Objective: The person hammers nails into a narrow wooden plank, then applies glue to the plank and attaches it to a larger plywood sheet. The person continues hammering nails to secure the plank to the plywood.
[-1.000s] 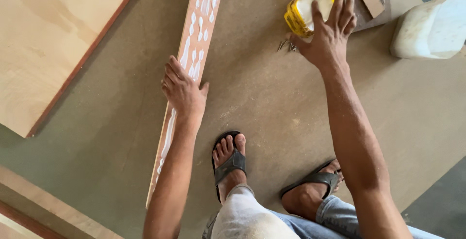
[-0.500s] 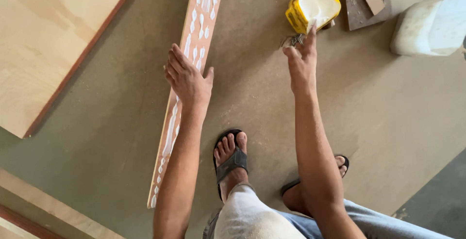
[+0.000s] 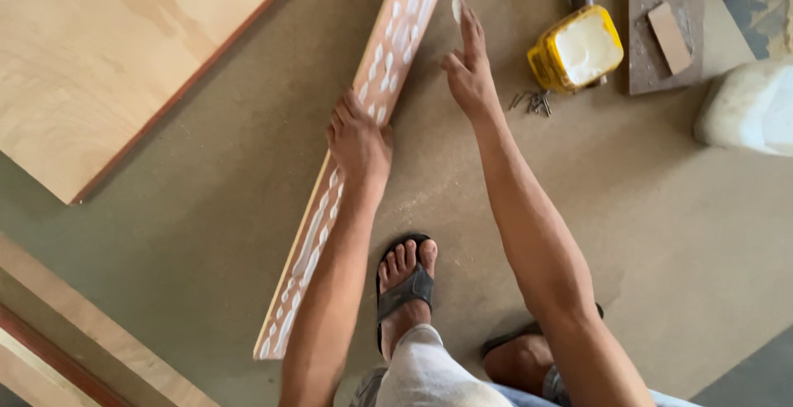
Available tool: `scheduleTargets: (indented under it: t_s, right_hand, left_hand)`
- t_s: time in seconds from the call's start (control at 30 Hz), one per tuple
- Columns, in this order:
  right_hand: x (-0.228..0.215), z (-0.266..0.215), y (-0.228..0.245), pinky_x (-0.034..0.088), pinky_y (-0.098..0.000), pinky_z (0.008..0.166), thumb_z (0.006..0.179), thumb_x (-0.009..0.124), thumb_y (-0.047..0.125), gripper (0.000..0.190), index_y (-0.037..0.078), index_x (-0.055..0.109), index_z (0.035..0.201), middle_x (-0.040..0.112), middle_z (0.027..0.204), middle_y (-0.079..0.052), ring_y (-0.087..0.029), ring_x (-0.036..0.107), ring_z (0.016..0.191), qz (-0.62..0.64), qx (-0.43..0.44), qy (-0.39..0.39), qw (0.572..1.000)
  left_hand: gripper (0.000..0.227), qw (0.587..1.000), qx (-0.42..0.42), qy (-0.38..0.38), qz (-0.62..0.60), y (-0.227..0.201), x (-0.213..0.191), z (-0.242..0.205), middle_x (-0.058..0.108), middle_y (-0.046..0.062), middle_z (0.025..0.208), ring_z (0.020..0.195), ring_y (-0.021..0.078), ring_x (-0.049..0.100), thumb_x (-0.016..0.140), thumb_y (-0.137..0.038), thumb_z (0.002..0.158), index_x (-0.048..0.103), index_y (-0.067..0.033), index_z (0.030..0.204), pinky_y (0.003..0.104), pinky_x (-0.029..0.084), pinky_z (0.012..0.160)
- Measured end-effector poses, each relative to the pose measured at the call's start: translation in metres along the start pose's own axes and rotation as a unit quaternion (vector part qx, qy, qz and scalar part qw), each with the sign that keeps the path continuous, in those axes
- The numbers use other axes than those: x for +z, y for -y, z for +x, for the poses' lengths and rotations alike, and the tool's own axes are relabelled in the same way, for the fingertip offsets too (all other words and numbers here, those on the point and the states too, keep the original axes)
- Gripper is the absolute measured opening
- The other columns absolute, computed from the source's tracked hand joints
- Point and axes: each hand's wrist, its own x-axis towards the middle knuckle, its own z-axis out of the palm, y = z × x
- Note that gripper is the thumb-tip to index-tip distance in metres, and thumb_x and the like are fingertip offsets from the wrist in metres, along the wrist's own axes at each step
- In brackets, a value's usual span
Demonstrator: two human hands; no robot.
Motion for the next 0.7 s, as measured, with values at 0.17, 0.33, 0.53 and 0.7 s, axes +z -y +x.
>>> scheduleTargets:
  t_s: [0.17,0.33,0.53,0.7]
  right_hand:
    - [0.018,0.072,-0.034,0.012,-0.0609,0.128,0.088,0.056,0.007,0.094,0.03,0.015,0.169,0.003,0.175,-0.024,-0.047,0.002,0.161,-0.152,0.006,-0.012,0.988]
    - [0.031,0.101,-0.047,0.012,-0.0599,0.13,0.093,0.048,-0.002,0.095,0.037,0.01,0.17,-0.01,0.172,-0.035,-0.052,-0.004,0.16,-0.202,0.003,-0.004,0.979]
    - [0.038,0.099,-0.009,0.003,-0.0652,0.124,0.085,0.059,-0.003,0.104,0.024,0.004,0.169,-0.015,0.166,-0.038,-0.054,-0.013,0.154,-0.354,0.08,0.036,0.931]
    - [0.012,0.107,0.032,0.003,-0.0717,0.128,0.092,0.065,0.004,0.086,0.008,0.025,0.168,-0.003,0.168,-0.038,-0.055,-0.003,0.159,-0.574,0.01,0.075,0.815]
  left_hand:
    - [0.099,1.0,-0.005,0.004,-0.005,0.003,-0.013,-0.015,0.051,0.025,0.14,0.129,0.0363,0.055,0.089,-0.033,0.076,0.033,0.0079,0.146,0.047,0.047,0.102]
    - [0.099,0.999,-0.019,-0.024,-0.011,-0.002,-0.018,-0.019,0.052,0.02,0.141,0.128,0.0341,0.057,0.091,-0.033,0.072,0.035,0.0017,0.146,0.046,0.047,0.104]
    - [0.1,0.999,-0.027,-0.021,-0.001,-0.001,-0.015,-0.018,0.054,0.017,0.139,0.125,0.0321,0.058,0.093,-0.033,0.069,0.037,0.0004,0.145,0.045,0.047,0.1]
    - [0.099,0.999,-0.028,-0.028,0.004,-0.001,-0.015,-0.017,0.058,0.016,0.136,0.124,0.0305,0.06,0.094,-0.033,0.07,0.038,0.0003,0.145,0.042,0.049,0.098]
